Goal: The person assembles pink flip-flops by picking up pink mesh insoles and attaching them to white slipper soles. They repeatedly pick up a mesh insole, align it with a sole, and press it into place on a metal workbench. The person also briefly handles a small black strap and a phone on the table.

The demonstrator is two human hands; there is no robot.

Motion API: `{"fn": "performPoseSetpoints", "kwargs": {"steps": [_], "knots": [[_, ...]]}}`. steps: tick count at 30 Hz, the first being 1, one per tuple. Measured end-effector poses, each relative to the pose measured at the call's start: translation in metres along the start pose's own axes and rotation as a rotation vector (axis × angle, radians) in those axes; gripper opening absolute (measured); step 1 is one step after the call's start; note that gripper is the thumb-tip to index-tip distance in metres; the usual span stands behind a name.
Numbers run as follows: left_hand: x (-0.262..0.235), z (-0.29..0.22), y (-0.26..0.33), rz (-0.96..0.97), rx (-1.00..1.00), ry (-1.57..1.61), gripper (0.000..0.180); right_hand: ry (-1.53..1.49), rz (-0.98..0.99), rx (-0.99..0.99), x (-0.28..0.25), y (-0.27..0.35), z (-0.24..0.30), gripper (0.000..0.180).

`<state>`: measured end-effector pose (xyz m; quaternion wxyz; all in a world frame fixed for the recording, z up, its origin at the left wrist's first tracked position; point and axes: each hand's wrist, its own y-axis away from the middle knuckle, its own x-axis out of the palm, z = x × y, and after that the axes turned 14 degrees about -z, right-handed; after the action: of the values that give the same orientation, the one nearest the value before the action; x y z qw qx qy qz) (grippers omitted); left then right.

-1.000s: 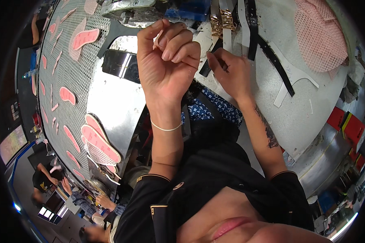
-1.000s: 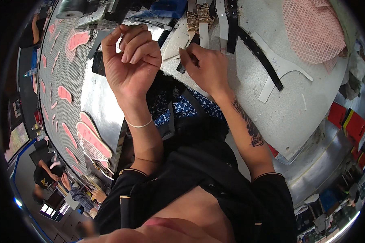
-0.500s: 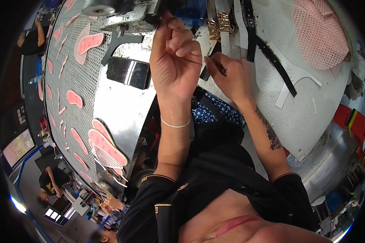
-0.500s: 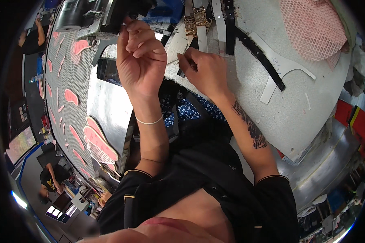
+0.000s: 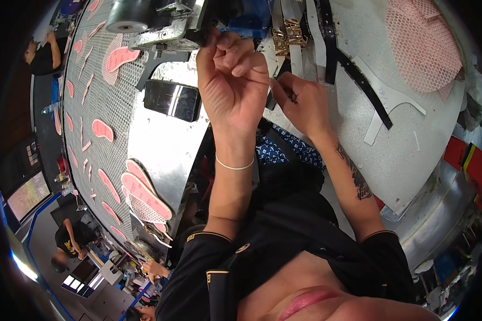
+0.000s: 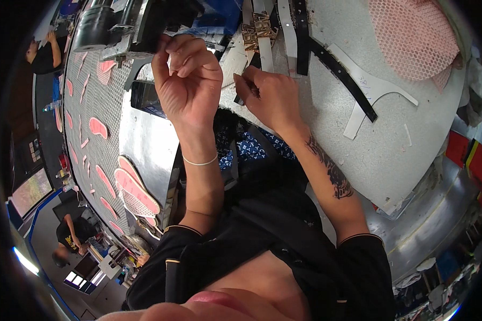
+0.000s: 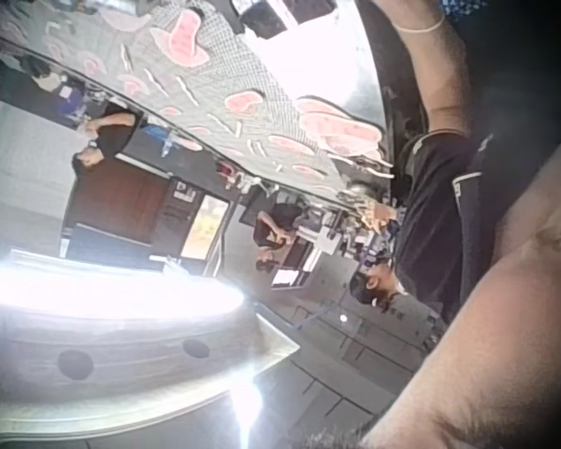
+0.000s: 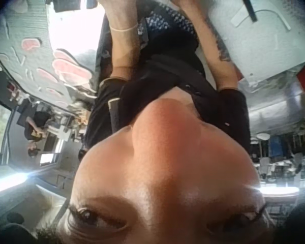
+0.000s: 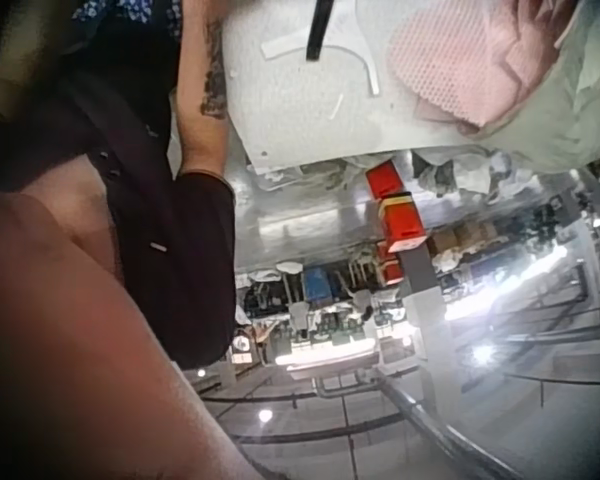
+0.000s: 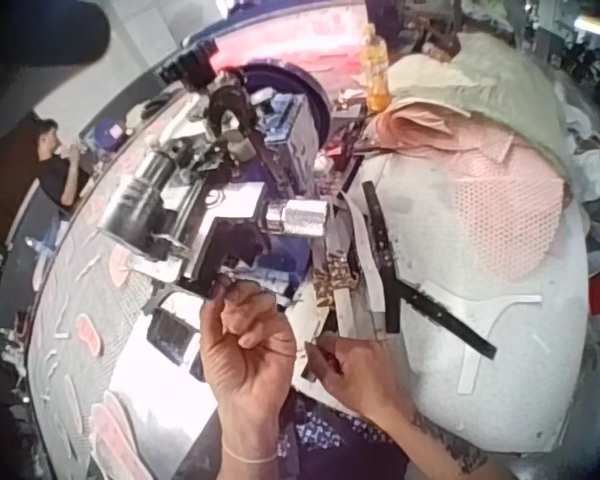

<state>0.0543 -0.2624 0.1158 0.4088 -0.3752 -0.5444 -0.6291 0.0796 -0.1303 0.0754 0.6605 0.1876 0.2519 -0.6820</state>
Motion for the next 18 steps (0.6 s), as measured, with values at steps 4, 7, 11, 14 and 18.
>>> {"fn": "performPoseSetpoints", "kwargs": {"steps": [4, 7, 11, 14, 18], "knots": [[0.003, 0.0, 0.001, -0.032, 0.02, -0.049, 0.006, -0.038, -0.052, -0.023, 0.005, 0.002, -0.004, 0.023], [0.005, -0.003, 0.009, -0.039, 0.035, -0.078, 0.004, -0.022, -0.042, -0.021, 0.003, 0.001, -0.003, 0.023], [0.005, -0.006, 0.024, -0.075, 0.064, -0.18, 0.008, -0.054, -0.088, -0.041, 0.005, 0.0, -0.004, 0.024], [0.009, -0.008, 0.027, -0.082, 0.096, -0.249, 0.013, -0.051, -0.096, -0.055, 0.006, 0.002, -0.005, 0.024], [0.014, -0.007, 0.028, -0.101, 0.174, -0.305, 0.013, -0.059, -0.083, -0.069, 0.004, 0.002, -0.005, 0.024]]}}
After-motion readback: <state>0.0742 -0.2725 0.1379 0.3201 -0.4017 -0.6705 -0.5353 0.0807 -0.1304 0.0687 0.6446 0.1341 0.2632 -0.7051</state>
